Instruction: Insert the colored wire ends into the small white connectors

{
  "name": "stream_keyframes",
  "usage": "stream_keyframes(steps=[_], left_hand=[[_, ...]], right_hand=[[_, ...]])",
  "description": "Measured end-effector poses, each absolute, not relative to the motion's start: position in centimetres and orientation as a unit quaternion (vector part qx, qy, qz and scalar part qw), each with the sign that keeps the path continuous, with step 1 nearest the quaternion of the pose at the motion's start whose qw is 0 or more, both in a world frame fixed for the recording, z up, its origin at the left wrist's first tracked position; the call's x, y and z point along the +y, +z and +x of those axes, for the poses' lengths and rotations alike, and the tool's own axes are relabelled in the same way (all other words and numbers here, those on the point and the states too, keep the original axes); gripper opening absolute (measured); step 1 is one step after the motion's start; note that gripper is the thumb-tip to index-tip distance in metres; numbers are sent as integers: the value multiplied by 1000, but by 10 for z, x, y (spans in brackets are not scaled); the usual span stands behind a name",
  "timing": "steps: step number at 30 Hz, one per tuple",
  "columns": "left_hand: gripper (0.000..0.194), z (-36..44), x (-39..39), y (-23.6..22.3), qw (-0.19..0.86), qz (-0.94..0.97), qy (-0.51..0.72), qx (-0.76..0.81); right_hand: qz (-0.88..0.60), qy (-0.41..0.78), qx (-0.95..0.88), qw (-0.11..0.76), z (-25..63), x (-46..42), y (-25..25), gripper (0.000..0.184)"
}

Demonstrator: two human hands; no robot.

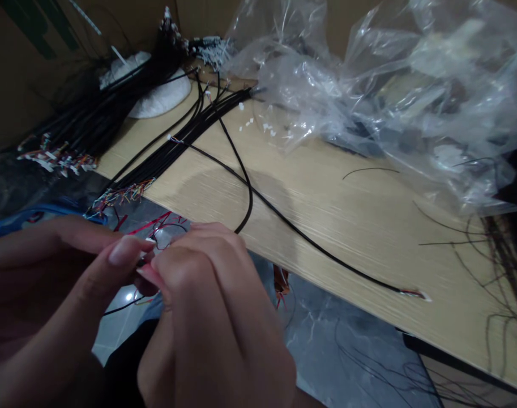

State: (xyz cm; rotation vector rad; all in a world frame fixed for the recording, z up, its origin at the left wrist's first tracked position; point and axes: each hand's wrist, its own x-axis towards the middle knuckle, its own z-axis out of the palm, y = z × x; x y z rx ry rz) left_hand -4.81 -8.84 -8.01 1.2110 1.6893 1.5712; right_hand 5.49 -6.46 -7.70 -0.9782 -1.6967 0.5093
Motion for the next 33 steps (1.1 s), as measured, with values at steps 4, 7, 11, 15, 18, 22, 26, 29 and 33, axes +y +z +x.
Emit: stream_keyframes(steps=[4,7,11,15,18,22,26,29,33], left_hand=[[17,-48,-89,-80,262,448,582,626],[21,-47,-88,-76,279,432,586,626],[19,-50,-86,-74,302,434,584,616],[14,-59,-84,-84,334,435,587,595],[12,-66,-80,-93,396,413,609,549],[13,-71,-72,-97,466,409,621,480],[15,-63,-65,-89,459,429,634,451],[13,-52,-61,-81,427,483,634,427],[35,-44,-47,-69,288,605,636,382]], right_hand=[[-392,236,-720,522,60,-66,-81,27],[-386,245,-712,533,57,-69,-88,28],[-373,290,-703,533,56,-67,-91,33],[-402,321,-725,458,62,-62,-88,22],[-456,332,-699,439,64,-62,-90,13],[-458,333,-672,477,65,-62,-100,18],[-409,391,-632,529,70,-60,-103,14],[-383,450,-524,613,70,-55,-99,11],[-262,583,-329,695,52,-28,-82,17]])
